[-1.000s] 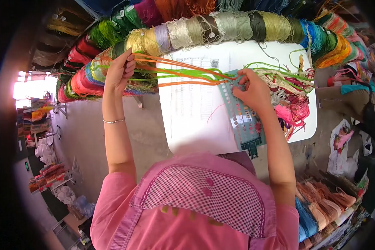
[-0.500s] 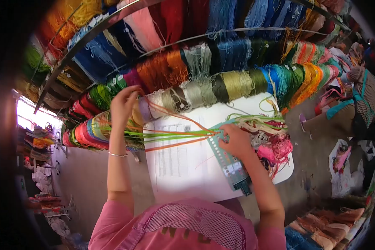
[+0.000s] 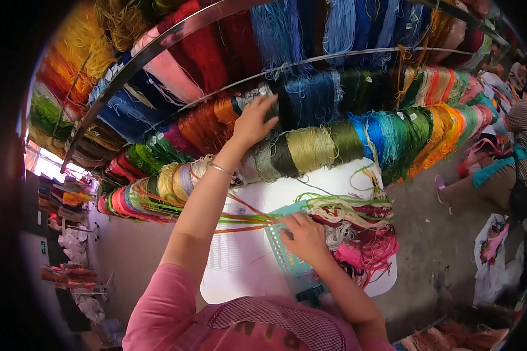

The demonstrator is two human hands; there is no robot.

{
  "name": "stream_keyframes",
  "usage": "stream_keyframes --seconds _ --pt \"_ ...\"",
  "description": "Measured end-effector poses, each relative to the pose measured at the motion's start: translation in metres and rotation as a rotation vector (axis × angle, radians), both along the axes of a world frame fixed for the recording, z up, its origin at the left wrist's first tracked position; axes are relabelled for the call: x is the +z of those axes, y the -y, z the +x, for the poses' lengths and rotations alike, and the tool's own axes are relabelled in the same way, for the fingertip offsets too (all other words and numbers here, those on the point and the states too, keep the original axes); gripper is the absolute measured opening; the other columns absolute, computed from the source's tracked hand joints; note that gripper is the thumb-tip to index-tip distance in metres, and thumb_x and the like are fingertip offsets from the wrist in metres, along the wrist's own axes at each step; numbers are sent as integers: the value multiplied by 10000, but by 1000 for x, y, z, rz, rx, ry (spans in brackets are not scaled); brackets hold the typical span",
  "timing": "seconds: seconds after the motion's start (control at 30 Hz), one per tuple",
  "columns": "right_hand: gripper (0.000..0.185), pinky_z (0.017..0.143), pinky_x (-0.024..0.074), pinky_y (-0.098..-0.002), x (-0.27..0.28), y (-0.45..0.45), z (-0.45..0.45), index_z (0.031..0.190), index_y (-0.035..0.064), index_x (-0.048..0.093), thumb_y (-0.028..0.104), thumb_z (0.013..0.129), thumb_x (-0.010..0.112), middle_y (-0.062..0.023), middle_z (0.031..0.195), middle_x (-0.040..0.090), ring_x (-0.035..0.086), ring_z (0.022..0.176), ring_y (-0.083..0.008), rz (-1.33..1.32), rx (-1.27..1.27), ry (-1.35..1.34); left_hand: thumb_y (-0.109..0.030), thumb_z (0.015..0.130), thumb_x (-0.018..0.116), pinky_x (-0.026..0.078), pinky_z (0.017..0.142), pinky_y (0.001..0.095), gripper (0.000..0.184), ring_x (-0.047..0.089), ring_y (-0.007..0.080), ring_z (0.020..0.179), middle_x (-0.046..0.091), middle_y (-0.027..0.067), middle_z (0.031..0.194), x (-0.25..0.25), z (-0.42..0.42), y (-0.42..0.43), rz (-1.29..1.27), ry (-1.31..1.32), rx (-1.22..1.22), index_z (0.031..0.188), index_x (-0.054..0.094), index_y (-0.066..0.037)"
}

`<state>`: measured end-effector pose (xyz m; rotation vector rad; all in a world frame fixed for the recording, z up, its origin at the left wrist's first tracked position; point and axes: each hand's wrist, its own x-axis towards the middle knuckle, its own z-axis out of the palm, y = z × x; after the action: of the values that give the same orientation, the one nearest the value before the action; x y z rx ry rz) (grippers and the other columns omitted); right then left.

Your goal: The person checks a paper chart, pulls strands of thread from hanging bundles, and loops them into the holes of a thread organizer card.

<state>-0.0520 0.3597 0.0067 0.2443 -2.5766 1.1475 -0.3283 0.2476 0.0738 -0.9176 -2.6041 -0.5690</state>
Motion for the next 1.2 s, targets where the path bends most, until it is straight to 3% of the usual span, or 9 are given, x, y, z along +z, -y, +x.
stream_keyframes --seconds 0.27,0.43,0.7,0.73,0.8,0.87,0.93,1.1,1.2 --pt "194 571 512 -367 -7 -6 -3 925 140 669 164 739 722 -23 808 590 625 710 -224 -10 33 -15 -186 816 662 529 802 401 321 613 293 968 576 52 1220 -14 17 0 -306 60 281 1122 666 -89" --pt "194 569 513 -372 -8 -5 -8 919 134 663 179 738 720 -22 827 592 629 737 -223 6 36 -33 -49 785 639 491 844 380 373 547 283 1023 602 83 1107 11 20 -35 9 -260 -70 1154 637 -103" --pt "192 585 515 -365 -3 0 -8 910 135 665 185 733 720 -30 831 603 635 735 -227 73 12 -25 -248 838 666 478 821 357 267 608 289 886 676 107 911 17 -37 -98 328 185 -543 1059 705 -104" --pt "190 593 513 -373 -3 1 -8 910 133 654 180 736 714 -42 834 602 634 748 -241 55 10 -12 -212 889 635 490 837 311 299 620 204 973 684 79 1049 22 -50 -103 318 270 -560 1158 673 -88" --pt "188 609 508 -389 -1 2 -7 912 128 633 171 742 701 -66 840 599 631 772 -269 18 4 20 -246 940 555 447 956 299 335 598 201 1106 670 92 1157 25 -77 -110 515 574 -565 1186 654 -40" --pt "199 608 506 -380 0 1 -8 914 121 631 176 740 709 -67 841 599 633 758 -267 16 -3 19 -341 1011 408 355 1069 305 447 527 209 1237 601 103 1307 10 -124 -105 402 485 -454 1249 619 -28" --pt "209 608 505 -379 -1 -1 -8 922 119 632 177 738 712 -69 837 597 633 756 -267 12 -5 11 -420 998 418 325 1095 314 546 455 228 1321 532 103 1395 -2 -149 -98 425 624 -307 1364 510 -26" --pt "219 616 502 -388 -3 -11 -13 931 116 635 194 743 715 -73 851 597 629 769 -273 54 5 -4 -426 998 370 425 995 399 502 551 360 1176 593 208 1252 1 -122 -106 8 252 -93 1270 578 -60" --pt "221 627 500 -404 -5 -25 -16 940 113 633 199 751 708 -74 864 596 626 784 -280 51 26 11 -265 928 544 474 842 435 271 620 374 965 657 187 1054 -7 -91 -98 269 -16 -123 1036 677 -55"
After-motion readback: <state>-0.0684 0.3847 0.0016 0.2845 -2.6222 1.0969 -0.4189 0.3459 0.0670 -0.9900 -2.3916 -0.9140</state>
